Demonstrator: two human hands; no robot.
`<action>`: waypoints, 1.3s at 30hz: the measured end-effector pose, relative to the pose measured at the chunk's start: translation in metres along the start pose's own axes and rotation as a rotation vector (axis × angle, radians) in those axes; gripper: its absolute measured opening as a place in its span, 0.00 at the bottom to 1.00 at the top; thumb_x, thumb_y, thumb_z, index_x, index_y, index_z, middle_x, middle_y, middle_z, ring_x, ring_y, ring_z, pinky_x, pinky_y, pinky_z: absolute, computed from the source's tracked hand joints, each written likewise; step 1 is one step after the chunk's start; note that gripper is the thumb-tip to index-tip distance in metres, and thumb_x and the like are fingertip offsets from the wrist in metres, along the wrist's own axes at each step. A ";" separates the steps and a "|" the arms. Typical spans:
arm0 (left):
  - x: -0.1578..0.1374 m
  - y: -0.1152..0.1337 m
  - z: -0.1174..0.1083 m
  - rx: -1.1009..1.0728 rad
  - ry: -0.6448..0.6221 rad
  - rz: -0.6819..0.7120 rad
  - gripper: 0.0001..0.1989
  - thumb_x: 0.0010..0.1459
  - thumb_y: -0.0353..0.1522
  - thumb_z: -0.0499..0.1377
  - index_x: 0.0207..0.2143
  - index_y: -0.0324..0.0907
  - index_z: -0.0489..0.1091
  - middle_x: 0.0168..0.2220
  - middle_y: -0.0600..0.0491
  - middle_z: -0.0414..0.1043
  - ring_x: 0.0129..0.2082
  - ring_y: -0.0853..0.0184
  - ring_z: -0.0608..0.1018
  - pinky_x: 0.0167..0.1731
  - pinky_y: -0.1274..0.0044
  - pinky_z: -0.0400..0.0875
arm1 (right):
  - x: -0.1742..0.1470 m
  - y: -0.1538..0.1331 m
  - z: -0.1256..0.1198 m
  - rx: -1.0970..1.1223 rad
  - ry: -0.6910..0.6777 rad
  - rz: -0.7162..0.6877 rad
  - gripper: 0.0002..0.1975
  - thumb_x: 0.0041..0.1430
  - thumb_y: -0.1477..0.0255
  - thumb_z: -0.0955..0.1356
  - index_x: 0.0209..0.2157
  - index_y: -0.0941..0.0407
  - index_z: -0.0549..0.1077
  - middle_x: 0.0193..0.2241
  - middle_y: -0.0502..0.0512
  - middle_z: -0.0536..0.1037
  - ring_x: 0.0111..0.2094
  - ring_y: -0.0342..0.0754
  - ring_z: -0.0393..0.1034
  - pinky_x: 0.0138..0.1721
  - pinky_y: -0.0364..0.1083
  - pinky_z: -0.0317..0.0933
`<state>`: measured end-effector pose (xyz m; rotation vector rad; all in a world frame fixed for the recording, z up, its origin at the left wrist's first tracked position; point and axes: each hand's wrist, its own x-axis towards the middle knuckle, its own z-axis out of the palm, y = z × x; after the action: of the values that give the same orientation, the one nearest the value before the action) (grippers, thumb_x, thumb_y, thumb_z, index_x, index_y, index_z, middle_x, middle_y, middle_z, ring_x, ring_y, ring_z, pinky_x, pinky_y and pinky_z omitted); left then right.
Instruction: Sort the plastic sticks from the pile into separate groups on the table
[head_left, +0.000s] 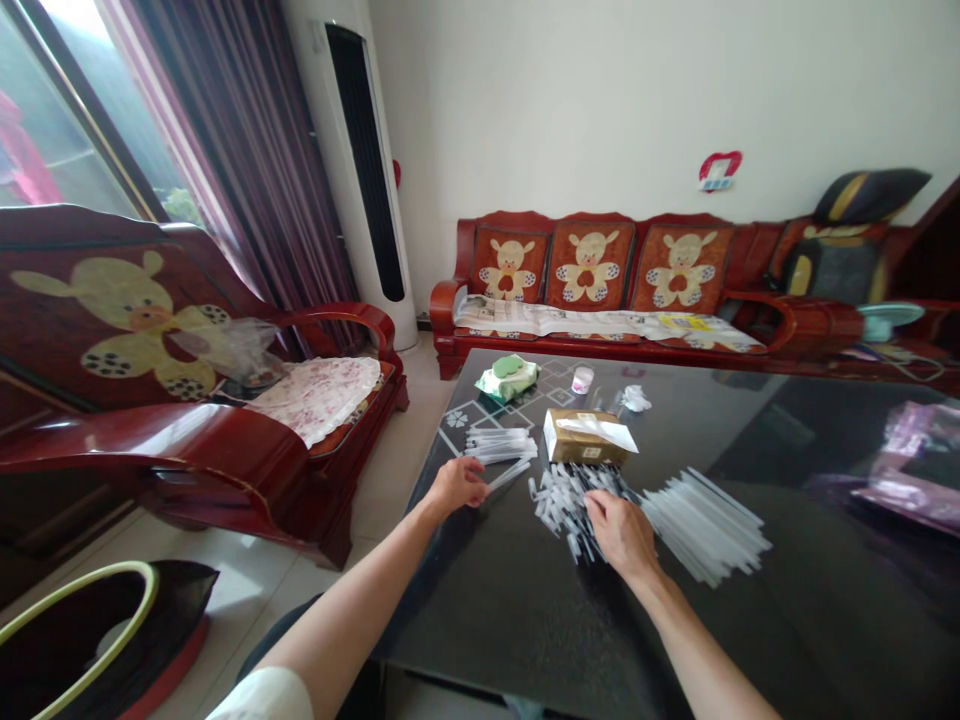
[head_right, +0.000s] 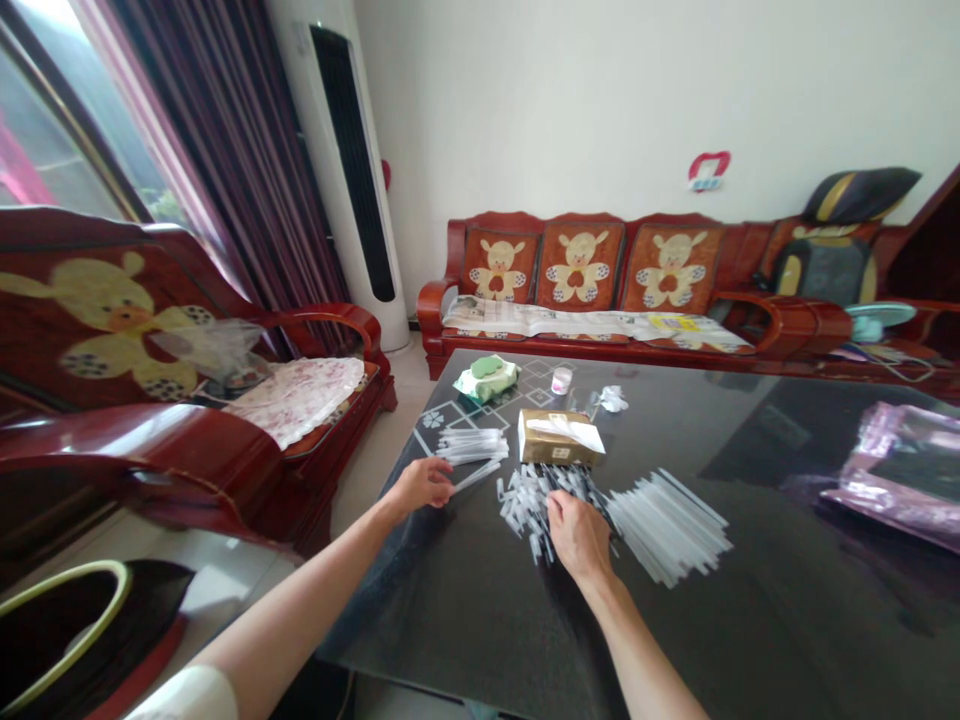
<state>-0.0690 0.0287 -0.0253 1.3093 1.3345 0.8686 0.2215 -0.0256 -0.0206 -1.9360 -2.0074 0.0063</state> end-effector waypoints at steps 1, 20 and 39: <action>-0.001 0.002 -0.002 -0.066 -0.004 -0.014 0.23 0.38 0.28 0.70 0.39 0.37 0.70 0.25 0.54 0.74 0.19 0.70 0.75 0.21 0.78 0.71 | 0.000 0.000 0.000 0.000 -0.002 -0.001 0.17 0.64 0.66 0.58 0.37 0.53 0.77 0.30 0.56 0.81 0.31 0.50 0.75 0.30 0.43 0.55; -0.032 0.030 0.047 -0.590 -0.304 -0.013 0.20 0.42 0.33 0.71 0.37 0.38 0.70 0.37 0.46 0.77 0.33 0.65 0.79 0.37 0.74 0.72 | -0.016 -0.047 0.005 0.997 -0.371 0.039 0.20 0.61 0.58 0.60 0.30 0.58 0.73 0.17 0.51 0.73 0.13 0.40 0.61 0.15 0.40 0.50; -0.024 0.031 0.038 -0.556 -0.074 0.031 0.20 0.48 0.43 0.67 0.32 0.33 0.72 0.24 0.48 0.75 0.25 0.67 0.78 0.27 0.78 0.74 | -0.023 -0.054 0.005 1.548 -0.550 0.215 0.19 0.59 0.57 0.65 0.30 0.60 0.70 0.17 0.50 0.73 0.14 0.40 0.65 0.14 0.38 0.57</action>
<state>-0.0279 0.0039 0.0009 0.9146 0.9217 1.1041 0.1679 -0.0501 -0.0179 -1.0261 -1.1431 1.6907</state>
